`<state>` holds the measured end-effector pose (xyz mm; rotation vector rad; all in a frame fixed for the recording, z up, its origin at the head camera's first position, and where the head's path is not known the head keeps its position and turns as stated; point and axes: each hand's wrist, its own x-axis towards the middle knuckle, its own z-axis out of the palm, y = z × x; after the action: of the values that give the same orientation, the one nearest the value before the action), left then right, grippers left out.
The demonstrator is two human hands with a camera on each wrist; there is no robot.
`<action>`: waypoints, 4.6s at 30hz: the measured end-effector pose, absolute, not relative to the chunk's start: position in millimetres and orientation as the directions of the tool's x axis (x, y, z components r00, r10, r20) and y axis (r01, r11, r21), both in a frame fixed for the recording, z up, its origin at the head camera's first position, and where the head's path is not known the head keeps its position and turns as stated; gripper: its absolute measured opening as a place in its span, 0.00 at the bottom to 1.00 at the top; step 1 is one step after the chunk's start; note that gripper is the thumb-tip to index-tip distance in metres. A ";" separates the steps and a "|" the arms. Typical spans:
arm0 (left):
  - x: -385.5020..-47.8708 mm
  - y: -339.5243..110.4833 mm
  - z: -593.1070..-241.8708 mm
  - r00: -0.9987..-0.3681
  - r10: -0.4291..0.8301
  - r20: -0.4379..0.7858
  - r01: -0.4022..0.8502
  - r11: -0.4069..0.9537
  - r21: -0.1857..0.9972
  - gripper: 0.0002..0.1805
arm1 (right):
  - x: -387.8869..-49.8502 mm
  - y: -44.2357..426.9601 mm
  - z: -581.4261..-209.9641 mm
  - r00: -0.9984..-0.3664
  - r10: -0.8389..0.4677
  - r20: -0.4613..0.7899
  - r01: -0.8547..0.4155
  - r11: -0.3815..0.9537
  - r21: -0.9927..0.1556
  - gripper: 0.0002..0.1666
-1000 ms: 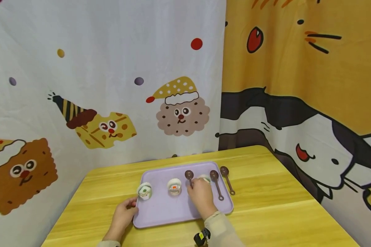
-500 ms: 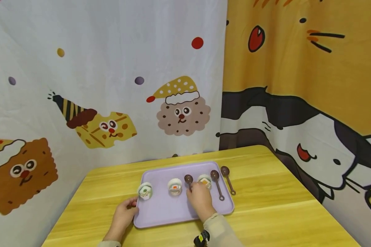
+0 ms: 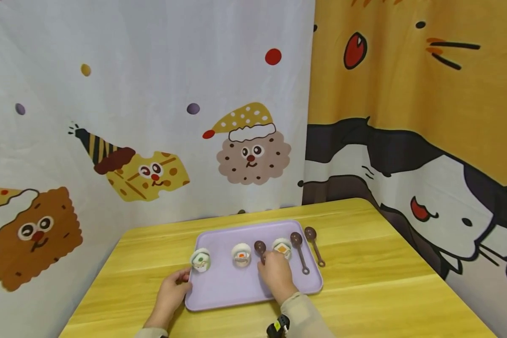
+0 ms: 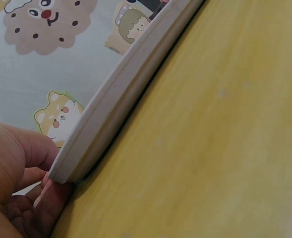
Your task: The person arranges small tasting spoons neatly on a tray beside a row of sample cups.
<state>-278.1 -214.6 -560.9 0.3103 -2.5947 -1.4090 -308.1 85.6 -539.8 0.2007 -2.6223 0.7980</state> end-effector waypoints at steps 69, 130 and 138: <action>-277.6 -212.9 -559.7 -0.962 -0.268 0.052 -0.102 0.530 0.842 0.26 | -313.2 73.5 -537.7 -0.908 0.038 0.417 -0.170 0.876 -0.451 0.15; -274.0 -212.6 -555.7 -0.962 -0.264 0.070 -0.083 0.527 0.846 0.26 | -335.2 221.7 -547.4 -0.908 0.351 0.229 0.144 0.775 -0.615 0.14; -274.5 -212.2 -555.7 -0.963 -0.258 0.071 -0.080 0.530 0.844 0.26 | -336.1 220.6 -548.7 -0.906 0.360 0.223 0.154 0.771 -0.618 0.13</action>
<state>-274.5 -212.2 -555.7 0.2882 -2.5797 -1.4092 -336.1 220.6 -548.7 -0.3948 -2.6368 0.8789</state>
